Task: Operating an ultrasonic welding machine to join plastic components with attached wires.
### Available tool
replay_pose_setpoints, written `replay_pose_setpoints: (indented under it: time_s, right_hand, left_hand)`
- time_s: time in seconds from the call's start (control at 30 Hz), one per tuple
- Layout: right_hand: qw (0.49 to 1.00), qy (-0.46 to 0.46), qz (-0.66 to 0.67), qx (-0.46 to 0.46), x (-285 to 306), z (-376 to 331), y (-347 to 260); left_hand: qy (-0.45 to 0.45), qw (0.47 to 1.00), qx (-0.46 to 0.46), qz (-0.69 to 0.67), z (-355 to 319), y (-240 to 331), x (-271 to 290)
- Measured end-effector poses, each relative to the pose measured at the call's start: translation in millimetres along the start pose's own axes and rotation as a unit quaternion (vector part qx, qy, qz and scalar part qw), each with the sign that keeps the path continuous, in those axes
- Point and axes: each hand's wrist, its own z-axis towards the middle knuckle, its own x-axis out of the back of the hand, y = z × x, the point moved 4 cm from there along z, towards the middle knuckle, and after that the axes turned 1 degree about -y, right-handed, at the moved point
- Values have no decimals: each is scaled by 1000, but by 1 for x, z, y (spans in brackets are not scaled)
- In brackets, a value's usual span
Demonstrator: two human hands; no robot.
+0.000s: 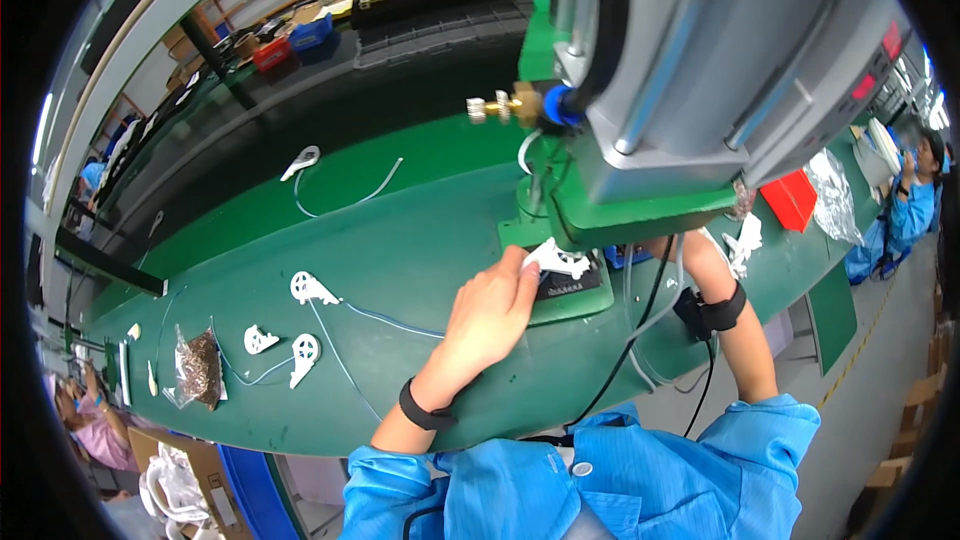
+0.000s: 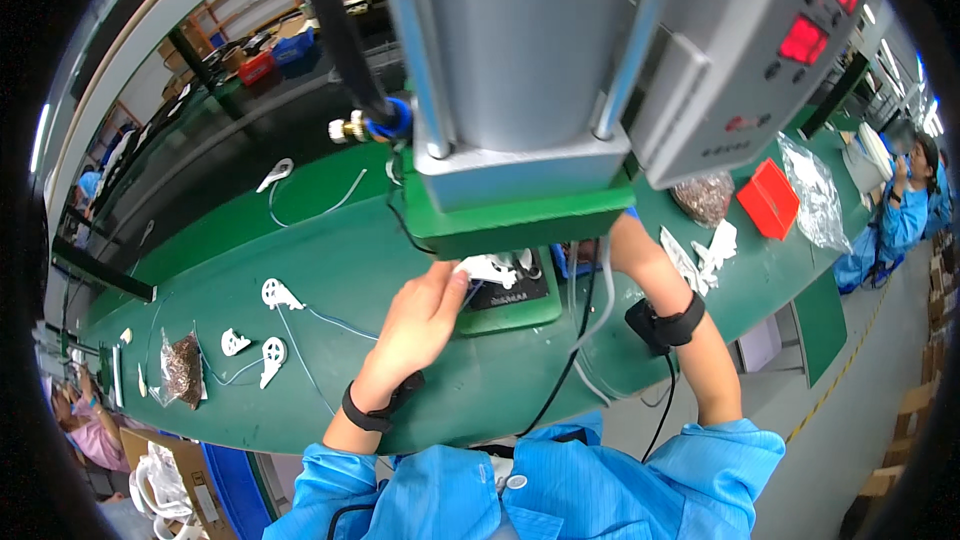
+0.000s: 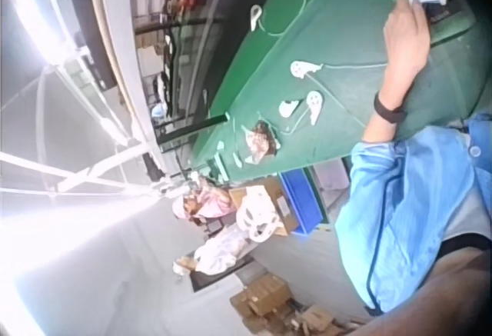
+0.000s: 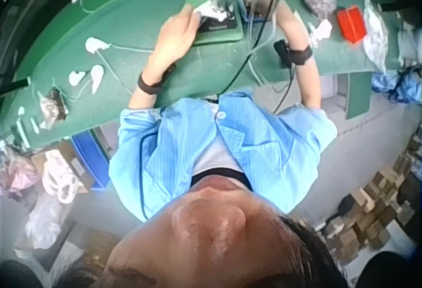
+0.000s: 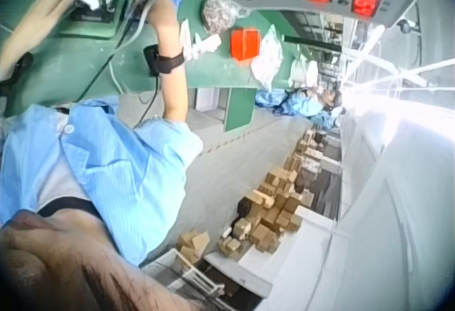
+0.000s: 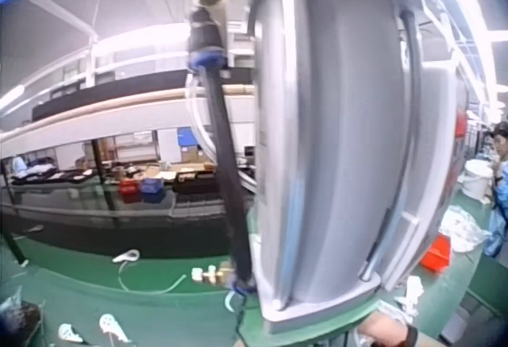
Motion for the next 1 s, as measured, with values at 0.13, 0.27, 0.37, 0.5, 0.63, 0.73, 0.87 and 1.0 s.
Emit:
replay_pose_setpoints:
  time_s: [0.13, 0.27, 0.37, 0.5, 0.63, 0.73, 0.87, 1.0]
  right_hand:
    - [982, 115, -40, 146, -12, 11, 35]
    - [983, 91, -104, 124, -15, 16, 24]
    - [980, 96, -139, 109, -12, 9, 23]
    - [974, 108, -185, 78, -4, -14, 14]
    - [969, 108, -213, 62, -5, -18, 12]
    - [966, 97, -240, 22, -7, -19, 21]
    - [959, 177, -220, -18, 19, -47, -40]
    - [971, 161, -164, -58, 45, -73, -71]
  left_hand:
    - [-15, 999, 30, -17, 0, 4, 0]
    - [-18, 990, 8, -142, 13, -22, 3]
    - [-64, 990, 24, -119, 10, -12, 22]
    - [8, 979, 63, -194, 5, -51, 76]
    - [72, 992, 31, -101, 72, -109, 93]
    - [17, 998, 18, 58, 176, -124, 82]
    - [137, 878, 247, 387, 220, -184, 125]
    - [180, 864, 323, 342, 193, -287, 156]
